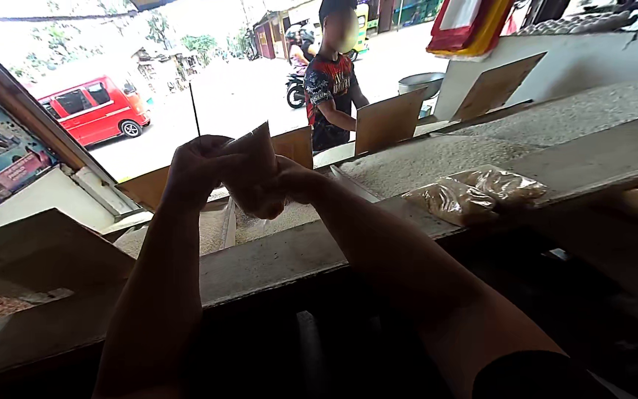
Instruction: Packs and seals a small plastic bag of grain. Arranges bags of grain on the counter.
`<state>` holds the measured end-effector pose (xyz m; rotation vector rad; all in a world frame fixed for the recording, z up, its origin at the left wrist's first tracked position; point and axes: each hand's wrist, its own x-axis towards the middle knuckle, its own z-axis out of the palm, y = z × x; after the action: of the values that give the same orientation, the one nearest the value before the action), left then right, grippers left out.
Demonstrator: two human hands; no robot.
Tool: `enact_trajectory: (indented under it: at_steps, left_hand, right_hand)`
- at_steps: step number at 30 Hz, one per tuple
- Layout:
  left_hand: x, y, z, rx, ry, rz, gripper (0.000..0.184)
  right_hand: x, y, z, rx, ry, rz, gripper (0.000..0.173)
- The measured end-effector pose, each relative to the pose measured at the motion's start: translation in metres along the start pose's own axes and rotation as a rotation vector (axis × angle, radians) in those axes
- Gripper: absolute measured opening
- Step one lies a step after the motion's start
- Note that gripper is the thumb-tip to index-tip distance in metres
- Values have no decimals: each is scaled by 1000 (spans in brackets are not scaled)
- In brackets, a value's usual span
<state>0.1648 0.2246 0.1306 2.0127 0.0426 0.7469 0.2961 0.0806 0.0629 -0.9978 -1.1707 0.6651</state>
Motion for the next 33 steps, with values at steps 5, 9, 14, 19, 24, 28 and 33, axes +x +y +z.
enact_trajectory:
  at_steps: [5, 9, 14, 19, 24, 28, 33]
  left_hand:
    - [1, -1, 7, -87, 143, -52, 43]
    - [2, -3, 15, -178, 201, -218, 34]
    - [-1, -10, 26, -210, -40, -271, 25]
    - [-5, -9, 31, -219, 62, -178, 22]
    - [-4, -8, 30, -143, 128, -203, 18]
    - [3, -15, 24, -12, 138, -337, 53]
    - [15, -26, 9, -165, 391, -369, 33]
  right_hand:
    - [1, -8, 26, 110, 245, 5, 37]
    - [6, -8, 32, 243, 436, -52, 39]
    - [4, -12, 26, 323, 545, -172, 38]
    - [4, -13, 21, 355, 442, -136, 41]
    - [3, -9, 25, 299, 310, -128, 45]
    - [5, -6, 31, 423, 472, 81, 40]
    - [9, -6, 34, 324, 716, 325, 40]
